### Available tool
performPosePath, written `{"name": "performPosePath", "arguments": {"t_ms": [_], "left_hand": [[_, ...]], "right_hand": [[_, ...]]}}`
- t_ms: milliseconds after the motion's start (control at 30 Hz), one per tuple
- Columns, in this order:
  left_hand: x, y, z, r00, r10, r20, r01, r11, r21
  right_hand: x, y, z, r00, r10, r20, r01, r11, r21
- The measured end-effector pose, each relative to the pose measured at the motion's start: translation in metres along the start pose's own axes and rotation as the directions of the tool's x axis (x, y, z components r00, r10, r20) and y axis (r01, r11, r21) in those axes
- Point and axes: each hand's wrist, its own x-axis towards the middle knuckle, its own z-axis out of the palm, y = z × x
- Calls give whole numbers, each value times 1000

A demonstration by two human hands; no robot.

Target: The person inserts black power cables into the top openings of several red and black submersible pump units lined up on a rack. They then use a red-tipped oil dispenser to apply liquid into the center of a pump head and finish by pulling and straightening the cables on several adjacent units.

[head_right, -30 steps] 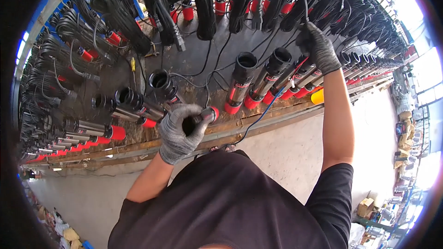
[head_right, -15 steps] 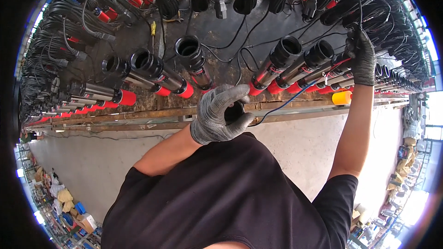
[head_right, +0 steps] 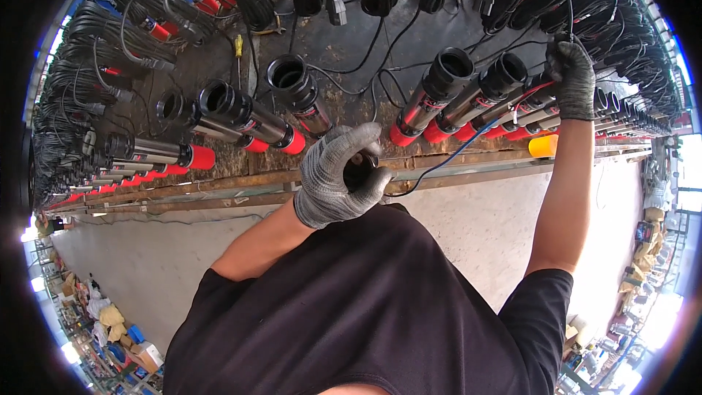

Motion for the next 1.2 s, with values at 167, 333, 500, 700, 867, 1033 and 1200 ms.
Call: {"name": "performPosePath", "arguments": {"t_ms": [167, 333, 500, 700, 867, 1033, 1200], "left_hand": [[0, 0, -1, 1000, -5, 28, 5, 1000, 1], [-2, 1, 2, 998, 7, 58, -9, 1000, 22], [1, -1, 5, 997, 33, 70, -34, 999, 9], [-4, -1, 8, 996, 1, 88, -1, 1000, 3], [0, -6, 9, 997, 43, 57, -46, 998, 50], [9, -4, 8, 997, -13, 70, 10, 999, 52], [9, -7, 11, 999, -18, 51, 15, 998, 68]], "right_hand": [[-7, -1, 4, 996, 7, -86, -10, 999, -37], [-20, -9, 40, 992, 26, -123, -36, 996, -86], [-20, -16, 42, 973, 127, -192, -177, 947, -267], [-17, -9, 15, 1000, 7, -26, -14, 955, -296], [-23, -7, 48, 977, -45, -206, 14, 989, -150], [-25, -11, 42, 1000, -21, -7, 19, 979, -205], [-39, -31, 54, 957, -75, 281, 191, 890, -414]]}}
